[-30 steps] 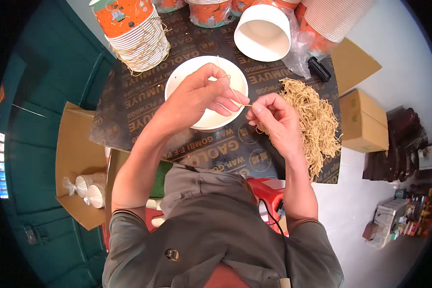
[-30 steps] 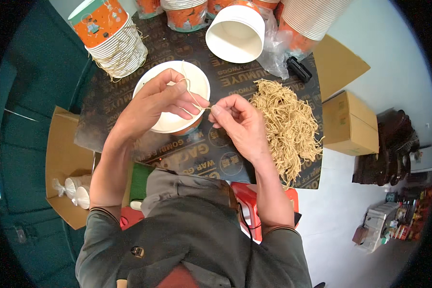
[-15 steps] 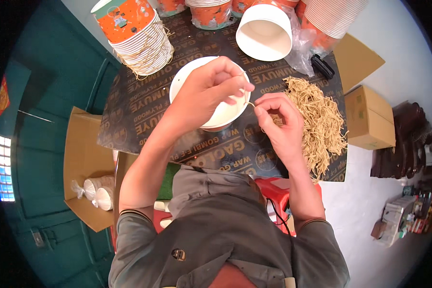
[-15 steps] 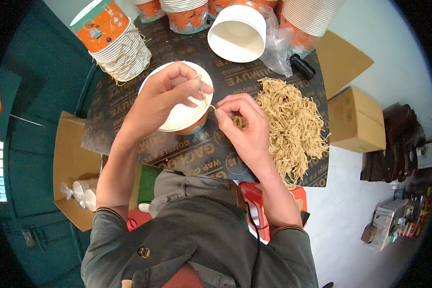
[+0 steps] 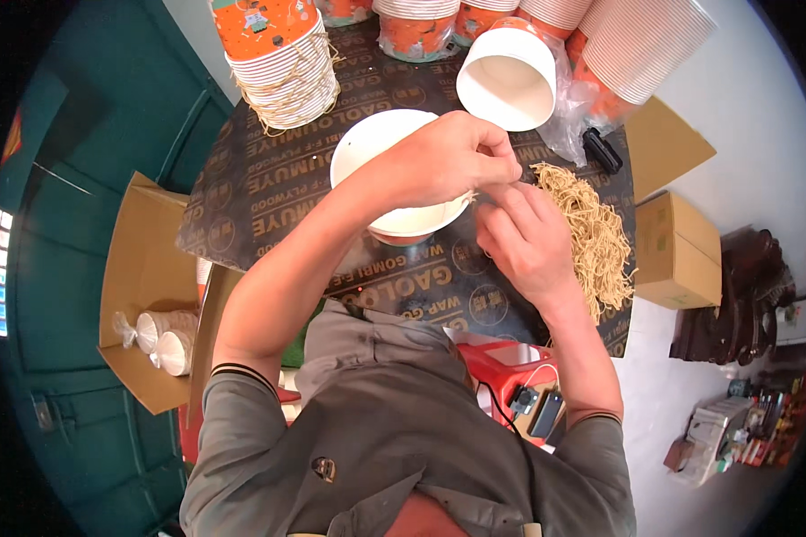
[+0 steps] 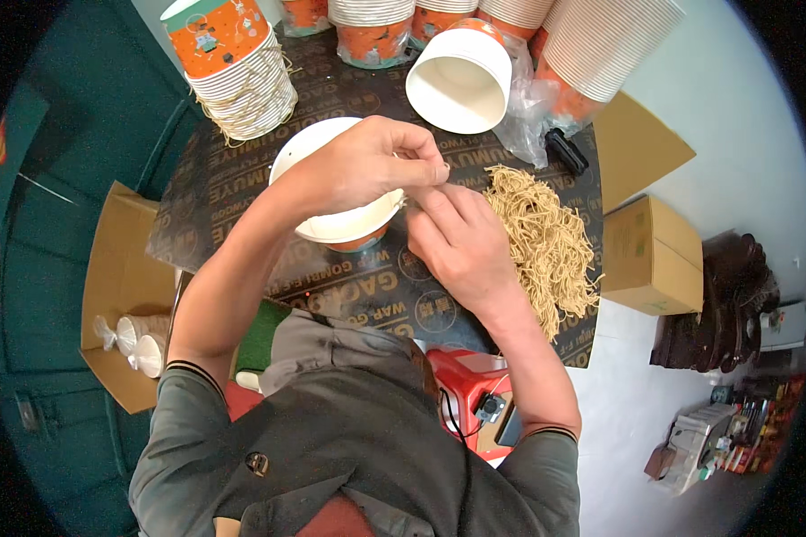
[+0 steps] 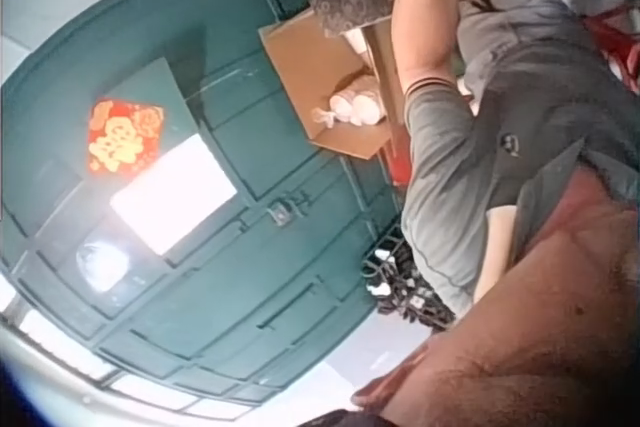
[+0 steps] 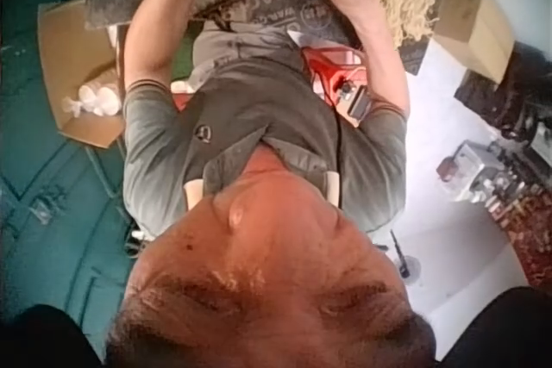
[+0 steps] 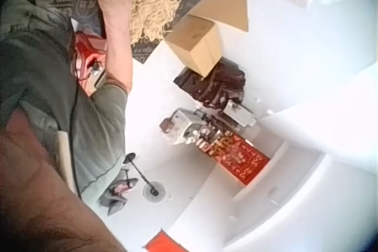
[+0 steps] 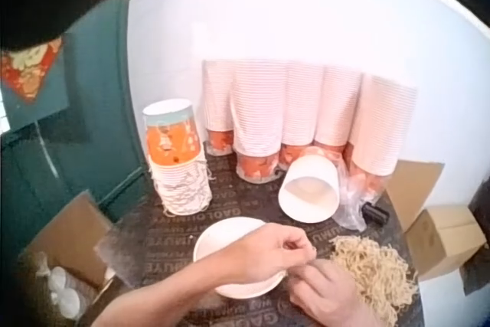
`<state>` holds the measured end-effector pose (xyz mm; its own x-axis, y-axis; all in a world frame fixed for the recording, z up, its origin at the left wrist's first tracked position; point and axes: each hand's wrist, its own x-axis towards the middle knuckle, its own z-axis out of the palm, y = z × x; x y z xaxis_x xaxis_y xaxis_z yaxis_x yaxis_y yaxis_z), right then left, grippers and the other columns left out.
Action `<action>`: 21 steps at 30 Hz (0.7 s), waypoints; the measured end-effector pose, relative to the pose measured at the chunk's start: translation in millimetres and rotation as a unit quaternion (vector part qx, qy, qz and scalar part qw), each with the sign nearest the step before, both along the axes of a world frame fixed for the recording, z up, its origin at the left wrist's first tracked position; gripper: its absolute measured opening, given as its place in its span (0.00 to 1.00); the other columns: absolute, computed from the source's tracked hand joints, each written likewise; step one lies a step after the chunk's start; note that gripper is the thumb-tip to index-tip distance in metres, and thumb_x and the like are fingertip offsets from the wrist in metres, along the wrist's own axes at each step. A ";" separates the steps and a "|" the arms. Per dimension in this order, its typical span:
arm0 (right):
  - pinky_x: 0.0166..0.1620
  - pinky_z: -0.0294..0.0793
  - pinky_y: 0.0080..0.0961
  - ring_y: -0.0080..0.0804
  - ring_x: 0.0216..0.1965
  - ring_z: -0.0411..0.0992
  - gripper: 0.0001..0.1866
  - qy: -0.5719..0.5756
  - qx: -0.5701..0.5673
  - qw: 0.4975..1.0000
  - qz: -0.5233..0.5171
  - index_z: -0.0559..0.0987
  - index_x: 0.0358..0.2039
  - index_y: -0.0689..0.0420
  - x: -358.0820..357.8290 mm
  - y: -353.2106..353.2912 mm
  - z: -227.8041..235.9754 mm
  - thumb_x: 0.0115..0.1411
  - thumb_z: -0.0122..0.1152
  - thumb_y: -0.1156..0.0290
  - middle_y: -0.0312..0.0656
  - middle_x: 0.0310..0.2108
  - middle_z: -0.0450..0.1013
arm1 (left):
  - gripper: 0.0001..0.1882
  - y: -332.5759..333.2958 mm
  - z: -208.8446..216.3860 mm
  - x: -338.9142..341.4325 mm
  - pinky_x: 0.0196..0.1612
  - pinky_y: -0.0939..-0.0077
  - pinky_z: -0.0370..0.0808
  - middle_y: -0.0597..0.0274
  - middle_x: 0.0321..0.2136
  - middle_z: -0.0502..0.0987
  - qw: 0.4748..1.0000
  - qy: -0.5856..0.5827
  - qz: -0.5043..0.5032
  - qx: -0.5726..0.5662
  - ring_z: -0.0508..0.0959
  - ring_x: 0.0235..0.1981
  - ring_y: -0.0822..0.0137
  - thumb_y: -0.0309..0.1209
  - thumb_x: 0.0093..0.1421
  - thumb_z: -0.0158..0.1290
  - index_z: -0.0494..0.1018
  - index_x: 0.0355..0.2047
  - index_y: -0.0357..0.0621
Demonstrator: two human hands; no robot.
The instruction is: Attaching string handles to paper cups and stacking them on a workbench.
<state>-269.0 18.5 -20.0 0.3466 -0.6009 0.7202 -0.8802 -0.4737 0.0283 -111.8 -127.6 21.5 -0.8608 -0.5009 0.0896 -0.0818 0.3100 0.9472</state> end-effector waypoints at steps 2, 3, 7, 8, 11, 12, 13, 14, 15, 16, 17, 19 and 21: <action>0.47 0.83 0.36 0.41 0.49 0.81 0.16 0.013 0.000 1.000 0.004 0.80 0.41 0.60 -6.3 -4.1 -3.7 0.50 0.73 0.79 0.42 0.50 0.79 | 0.15 -0.4 -3.4 1.2 0.41 0.69 0.80 0.59 0.31 0.87 1.000 0.011 -0.001 -0.009 0.83 0.33 0.71 0.35 0.66 0.61 0.84 0.36 0.32; 0.47 0.83 0.36 0.41 0.49 0.81 0.16 0.012 -0.001 1.000 0.004 0.80 0.41 0.60 -7.2 -4.1 -3.1 0.50 0.73 0.79 0.42 0.50 0.79 | 0.14 0.9 -4.1 2.3 0.43 0.69 0.79 0.58 0.32 0.87 0.999 0.032 0.003 0.000 0.83 0.34 0.69 0.35 0.67 0.61 0.84 0.37 0.32; 0.50 0.85 0.37 0.43 0.50 0.81 0.16 0.003 0.009 1.000 0.010 0.80 0.41 0.61 -10.8 -1.5 0.4 0.50 0.73 0.80 0.43 0.49 0.78 | 0.12 16.9 -4.1 21.5 0.52 0.71 0.78 0.61 0.41 0.86 0.990 0.024 0.091 -0.103 0.83 0.43 0.70 0.33 0.73 0.60 0.81 0.48 0.35; 0.50 0.85 0.37 0.44 0.50 0.81 0.17 -0.005 0.010 1.000 0.017 0.81 0.41 0.62 -12.1 -1.2 -0.2 0.50 0.73 0.80 0.43 0.49 0.77 | 0.13 25.5 -1.6 27.9 0.53 0.68 0.78 0.59 0.45 0.84 0.987 -0.012 0.102 -0.128 0.81 0.48 0.64 0.32 0.70 0.61 0.80 0.51 0.39; 0.51 0.85 0.37 0.47 0.50 0.81 0.18 -0.026 0.001 0.999 0.029 0.81 0.42 0.62 -11.1 -1.7 -3.7 0.49 0.75 0.80 0.44 0.49 0.77 | 0.13 41.3 -10.9 43.7 0.53 0.64 0.78 0.57 0.45 0.82 0.961 -0.004 0.103 -0.257 0.79 0.50 0.59 0.30 0.66 0.63 0.80 0.49 0.41; 0.51 0.85 0.37 0.47 0.50 0.81 0.18 -0.026 0.001 0.999 0.030 0.81 0.42 0.62 -10.5 -1.7 -4.7 0.49 0.75 0.80 0.44 0.49 0.77 | 0.14 43.4 -10.3 44.0 0.54 0.61 0.76 0.55 0.46 0.80 0.961 -0.020 0.111 -0.253 0.77 0.52 0.53 0.29 0.61 0.64 0.80 0.47 0.42; 0.51 0.85 0.37 0.48 0.50 0.81 0.18 -0.033 -0.007 0.999 0.030 0.81 0.42 0.62 -9.8 -1.3 -6.2 0.49 0.75 0.80 0.45 0.49 0.77 | 0.14 43.4 -11.9 42.6 0.54 0.61 0.76 0.55 0.46 0.80 0.961 -0.020 0.111 -0.254 0.77 0.52 0.53 0.29 0.61 0.64 0.80 0.47 0.42; 0.51 0.86 0.38 0.49 0.50 0.81 0.19 -0.039 -0.014 0.999 0.030 0.81 0.43 0.62 -9.1 -0.9 -7.4 0.49 0.76 0.80 0.45 0.49 0.77 | 0.13 42.8 -15.2 40.3 0.55 0.60 0.76 0.56 0.46 0.80 0.950 0.004 0.118 -0.290 0.77 0.52 0.51 0.28 0.60 0.64 0.80 0.45 0.42; 0.51 0.86 0.38 0.49 0.50 0.81 0.19 -0.039 -0.014 0.999 0.030 0.81 0.43 0.62 -8.6 -0.1 -8.4 0.49 0.76 0.80 0.45 0.49 0.77 | 0.13 42.3 -17.4 38.1 0.56 0.60 0.75 0.56 0.47 0.81 0.937 0.027 0.124 -0.325 0.77 0.52 0.50 0.28 0.59 0.64 0.80 0.44 0.43; 0.51 0.86 0.38 0.49 0.50 0.81 0.18 -0.041 -0.021 0.999 0.030 0.81 0.42 0.63 -8.0 0.7 -9.1 0.50 0.76 0.81 0.45 0.49 0.78 | 0.13 42.3 -18.0 36.7 0.56 0.60 0.75 0.56 0.47 0.81 0.937 0.028 0.123 -0.325 0.77 0.52 0.50 0.28 0.59 0.64 0.80 0.44 0.43; 0.50 0.86 0.38 0.48 0.49 0.82 0.17 -0.043 -0.027 0.998 0.030 0.82 0.41 0.63 -7.7 1.1 -9.8 0.50 0.76 0.81 0.45 0.49 0.78 | 0.12 42.4 -18.3 35.5 0.57 0.59 0.74 0.56 0.47 0.81 0.939 0.033 0.117 -0.322 0.77 0.53 0.49 0.27 0.58 0.64 0.80 0.43 0.43; 0.50 0.86 0.38 0.48 0.49 0.82 0.17 -0.055 -0.038 0.997 0.035 0.82 0.41 0.63 -8.6 1.2 -12.1 0.51 0.76 0.81 0.45 0.48 0.78 | 0.12 41.6 -19.0 33.8 0.59 0.58 0.74 0.56 0.47 0.81 0.940 0.039 0.109 -0.320 0.76 0.54 0.49 0.27 0.57 0.65 0.81 0.43 0.43; 0.50 0.86 0.38 0.47 0.49 0.82 0.16 -0.068 -0.049 0.996 0.042 0.82 0.40 0.63 -9.7 1.6 -13.7 0.51 0.77 0.82 0.45 0.48 0.78 | 0.10 39.8 -19.9 32.7 0.60 0.58 0.73 0.57 0.48 0.81 0.952 0.024 0.070 -0.297 0.76 0.54 0.50 0.27 0.57 0.65 0.81 0.40 0.43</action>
